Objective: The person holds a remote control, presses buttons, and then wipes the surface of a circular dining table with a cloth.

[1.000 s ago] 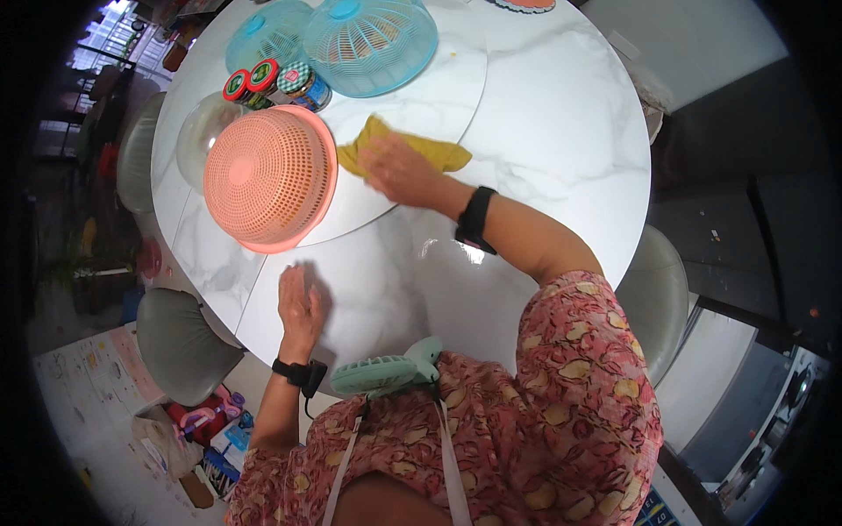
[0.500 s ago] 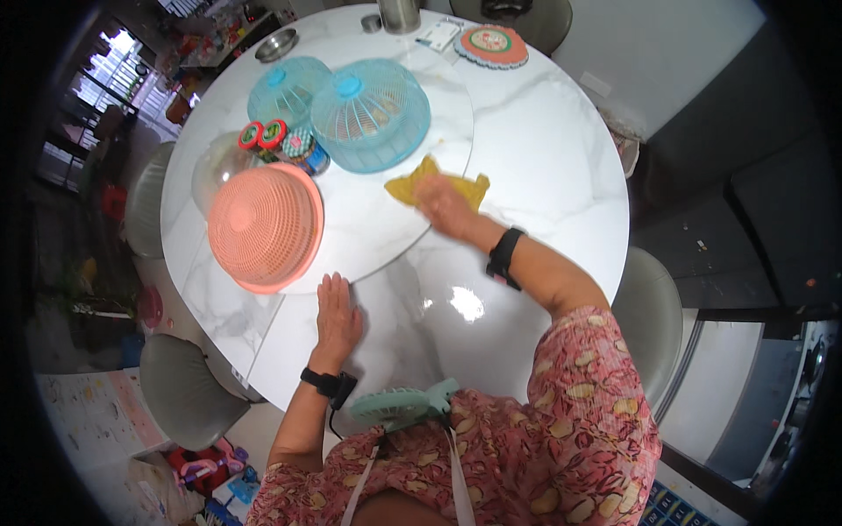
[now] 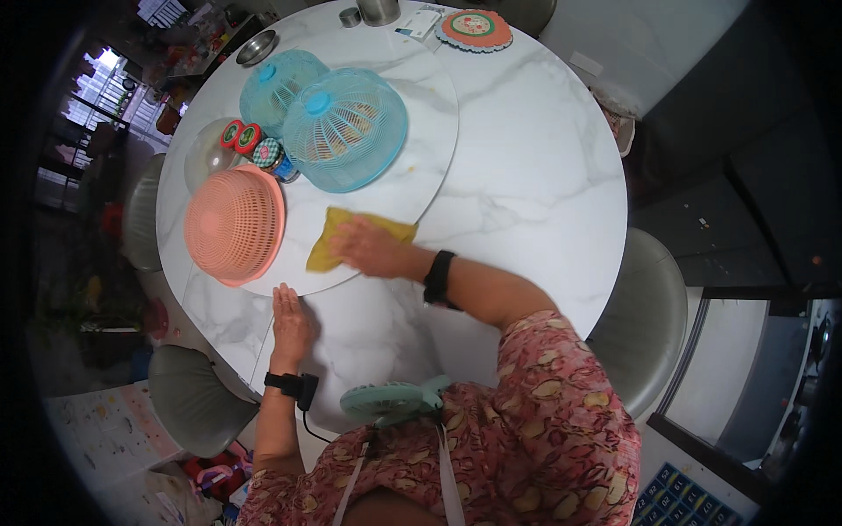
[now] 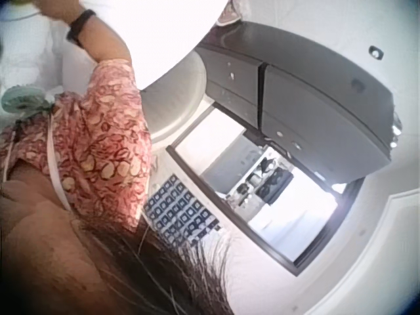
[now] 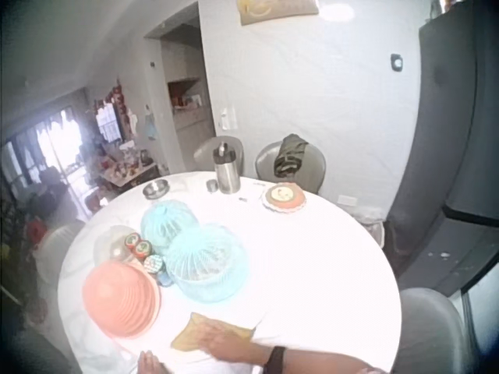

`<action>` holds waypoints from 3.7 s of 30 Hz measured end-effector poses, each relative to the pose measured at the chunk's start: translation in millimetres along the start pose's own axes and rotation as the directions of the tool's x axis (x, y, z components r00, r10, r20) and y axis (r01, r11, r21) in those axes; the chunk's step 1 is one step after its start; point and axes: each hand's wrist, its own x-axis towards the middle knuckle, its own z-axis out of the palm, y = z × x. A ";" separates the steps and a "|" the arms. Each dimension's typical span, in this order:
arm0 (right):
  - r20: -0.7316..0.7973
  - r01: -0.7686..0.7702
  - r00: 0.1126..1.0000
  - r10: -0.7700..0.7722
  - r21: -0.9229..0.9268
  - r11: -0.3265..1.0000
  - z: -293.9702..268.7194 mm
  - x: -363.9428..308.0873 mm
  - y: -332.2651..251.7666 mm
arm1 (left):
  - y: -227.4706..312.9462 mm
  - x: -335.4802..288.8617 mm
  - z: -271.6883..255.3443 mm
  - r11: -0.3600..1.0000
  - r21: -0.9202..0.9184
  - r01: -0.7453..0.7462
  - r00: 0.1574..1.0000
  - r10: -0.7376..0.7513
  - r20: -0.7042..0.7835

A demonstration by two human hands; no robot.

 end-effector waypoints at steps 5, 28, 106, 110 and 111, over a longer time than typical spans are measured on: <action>0.022 -0.048 0.998 0.057 -0.299 0.953 -39.6 -44.6 91.8 | -37.9 -1.8 9.5 0.997 -0.031 0.064 0.997 -0.063 0.040; 0.088 -0.061 0.995 0.043 0.205 0.977 23.7 -10.6 -29.3 | 30.4 15.0 13.0 0.960 -0.278 0.021 0.999 -0.027 -0.017; 0.041 -0.503 0.838 0.545 0.446 0.740 38.6 -25.4 47.4 | -41.8 16.3 41.9 0.967 -0.182 0.178 0.979 -0.156 0.127; 0.128 -0.496 0.838 0.531 -0.226 0.838 -10.9 -38.8 139.0 | 0.9 6.2 42.8 0.980 -0.196 -0.027 1.000 0.027 -0.004; 0.154 -0.513 0.803 0.575 -0.312 0.800 -17.7 -47.9 159.2 | 16.5 10.6 36.5 0.976 -0.196 -0.097 0.995 0.092 -0.037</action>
